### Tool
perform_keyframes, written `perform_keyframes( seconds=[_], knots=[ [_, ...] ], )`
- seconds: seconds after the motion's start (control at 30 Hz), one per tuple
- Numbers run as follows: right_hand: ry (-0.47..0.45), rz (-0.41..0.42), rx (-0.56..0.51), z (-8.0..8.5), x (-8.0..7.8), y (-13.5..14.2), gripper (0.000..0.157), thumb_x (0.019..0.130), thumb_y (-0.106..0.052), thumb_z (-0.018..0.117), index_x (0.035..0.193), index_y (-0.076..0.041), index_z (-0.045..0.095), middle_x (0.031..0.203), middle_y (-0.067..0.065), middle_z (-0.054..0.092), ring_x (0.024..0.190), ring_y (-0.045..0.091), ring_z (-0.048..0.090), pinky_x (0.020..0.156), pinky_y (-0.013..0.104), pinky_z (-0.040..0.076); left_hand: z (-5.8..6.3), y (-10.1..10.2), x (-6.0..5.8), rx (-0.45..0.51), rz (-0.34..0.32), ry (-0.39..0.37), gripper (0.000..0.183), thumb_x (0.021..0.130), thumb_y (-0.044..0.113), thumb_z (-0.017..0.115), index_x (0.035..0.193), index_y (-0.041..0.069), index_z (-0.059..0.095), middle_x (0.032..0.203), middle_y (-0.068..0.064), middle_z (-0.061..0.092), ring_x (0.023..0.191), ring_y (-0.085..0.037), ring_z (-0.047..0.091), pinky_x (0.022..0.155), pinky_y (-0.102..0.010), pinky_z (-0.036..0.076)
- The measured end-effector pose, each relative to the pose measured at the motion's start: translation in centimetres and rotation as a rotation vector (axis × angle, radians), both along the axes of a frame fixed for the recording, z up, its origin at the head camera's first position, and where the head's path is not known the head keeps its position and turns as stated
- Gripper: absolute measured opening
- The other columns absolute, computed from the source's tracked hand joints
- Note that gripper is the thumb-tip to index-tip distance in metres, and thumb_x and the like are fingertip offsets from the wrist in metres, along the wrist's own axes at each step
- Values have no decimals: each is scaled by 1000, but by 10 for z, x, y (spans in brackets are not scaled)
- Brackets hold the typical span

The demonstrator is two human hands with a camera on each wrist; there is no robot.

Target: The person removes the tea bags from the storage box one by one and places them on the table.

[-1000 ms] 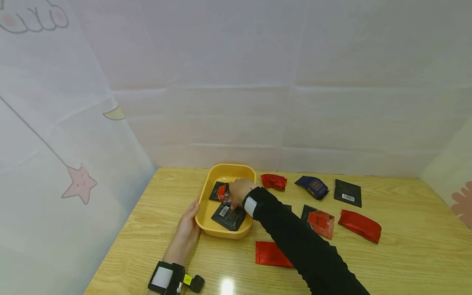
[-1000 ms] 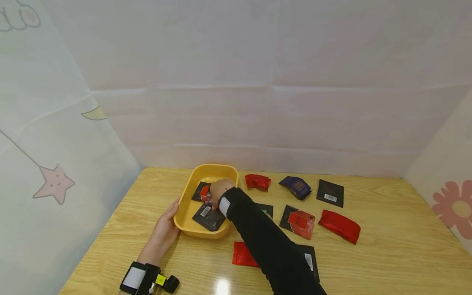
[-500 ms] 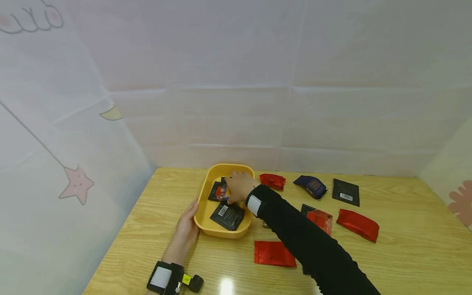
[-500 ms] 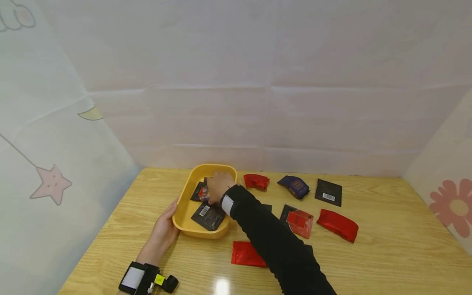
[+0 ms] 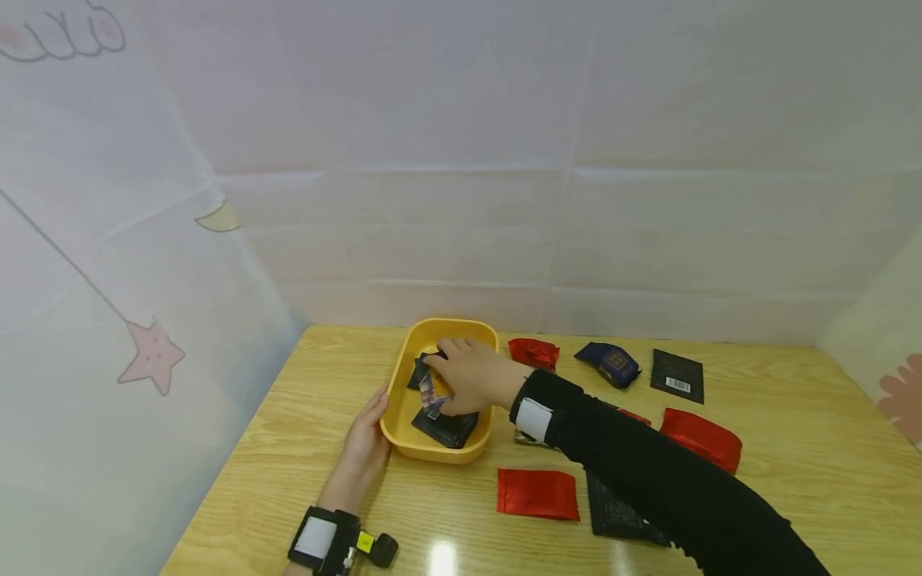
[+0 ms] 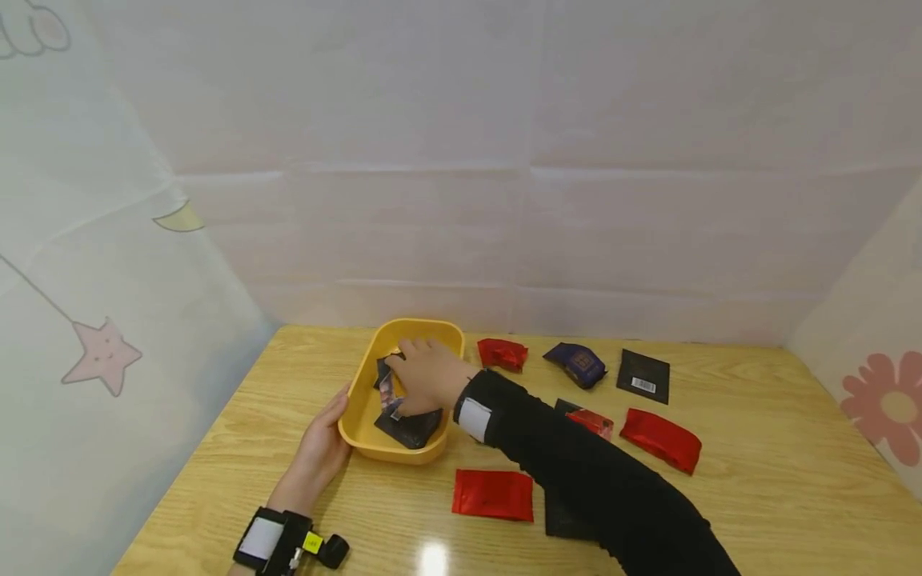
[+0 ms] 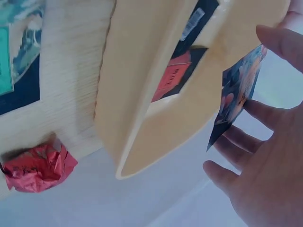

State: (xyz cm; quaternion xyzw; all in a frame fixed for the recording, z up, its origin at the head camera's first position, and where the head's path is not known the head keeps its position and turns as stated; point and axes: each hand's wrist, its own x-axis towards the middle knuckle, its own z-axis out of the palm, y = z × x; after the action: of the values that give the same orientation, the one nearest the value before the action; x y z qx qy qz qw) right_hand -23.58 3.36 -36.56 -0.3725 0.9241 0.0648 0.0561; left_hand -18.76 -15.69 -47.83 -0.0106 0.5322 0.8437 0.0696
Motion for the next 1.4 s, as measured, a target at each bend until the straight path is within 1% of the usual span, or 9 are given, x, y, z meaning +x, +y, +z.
perform_keyframes(
  seconds=[0.2, 0.37, 0.5, 0.63, 0.73, 0.93, 1.03, 1.23, 1.4],
  knots=[
    [-6, 17, -112, 4, 17, 27, 77, 79, -53, 60, 145, -19, 37, 147, 11, 40, 132, 30, 37, 113, 50, 34, 1, 2, 1, 1, 3, -10, 51, 104, 20, 25, 151, 2, 14, 161, -13, 7, 144, -24, 8, 123, -43, 3],
    [70, 63, -153, 0, 26, 51, 72, 80, -52, 60, 142, -21, 41, 147, 8, 41, 133, 29, 36, 114, 51, 33, 1, 1, 1, -4, 3, -7, 53, 104, 20, 27, 151, 1, 13, 161, -14, 7, 145, -25, 8, 123, -43, 4],
    [114, 101, -210, -3, 35, 69, 71, 81, -49, 59, 143, -20, 40, 149, 10, 40, 134, 29, 34, 114, 53, 30, 1, 2, -1, 2, 0, -6, 52, 104, 20, 27, 151, 1, 13, 161, -14, 7, 144, -25, 9, 123, -43, 5],
    [141, 102, -248, -8, 46, 86, 74, 81, -49, 58, 146, -21, 35, 151, 10, 38, 136, 31, 31, 114, 55, 30, 2, 3, -1, 3, -5, -7, 52, 104, 20, 27, 151, 1, 13, 161, -14, 7, 144, -25, 9, 123, -43, 5],
    [143, 80, -266, -14, 56, 99, 76, 80, -50, 60, 146, -22, 35, 150, 8, 39, 136, 30, 31, 113, 54, 32, 3, 3, 0, 2, 0, -5, 52, 104, 19, 26, 151, 0, 12, 161, -15, 6, 145, -25, 8, 123, -44, 5],
    [127, 37, -305, -27, 77, 122, 80, 77, -54, 63, 145, -23, 37, 148, 6, 42, 134, 27, 32, 110, 56, 35, 3, 0, 2, 2, 21, -19, 52, 104, 18, 26, 151, 0, 13, 161, -15, 7, 145, -25, 8, 123, -44, 5],
    [111, 27, -313, -34, 87, 135, 79, 77, -54, 63, 145, -23, 37, 148, 5, 42, 133, 26, 33, 109, 57, 36, 3, 0, 3, -6, 15, -13, 52, 104, 19, 27, 151, 0, 12, 161, -15, 6, 145, -25, 7, 123, -44, 4],
    [18, -27, -277, -46, 109, 165, 78, 79, -60, 59, 146, -29, 34, 151, 3, 38, 135, 28, 32, 106, 61, 38, 3, 0, 2, 3, 11, -21, 52, 104, 20, 26, 151, 2, 13, 161, -13, 7, 145, -24, 8, 123, -43, 5],
    [-50, -77, -246, -54, 127, 193, 77, 79, -65, 55, 145, -30, 35, 150, 5, 40, 133, 30, 35, 100, 66, 41, 4, 1, 2, 10, 16, -38, 51, 104, 21, 25, 151, 4, 15, 161, -11, 9, 145, -22, 9, 124, -42, 6]
  ],
)
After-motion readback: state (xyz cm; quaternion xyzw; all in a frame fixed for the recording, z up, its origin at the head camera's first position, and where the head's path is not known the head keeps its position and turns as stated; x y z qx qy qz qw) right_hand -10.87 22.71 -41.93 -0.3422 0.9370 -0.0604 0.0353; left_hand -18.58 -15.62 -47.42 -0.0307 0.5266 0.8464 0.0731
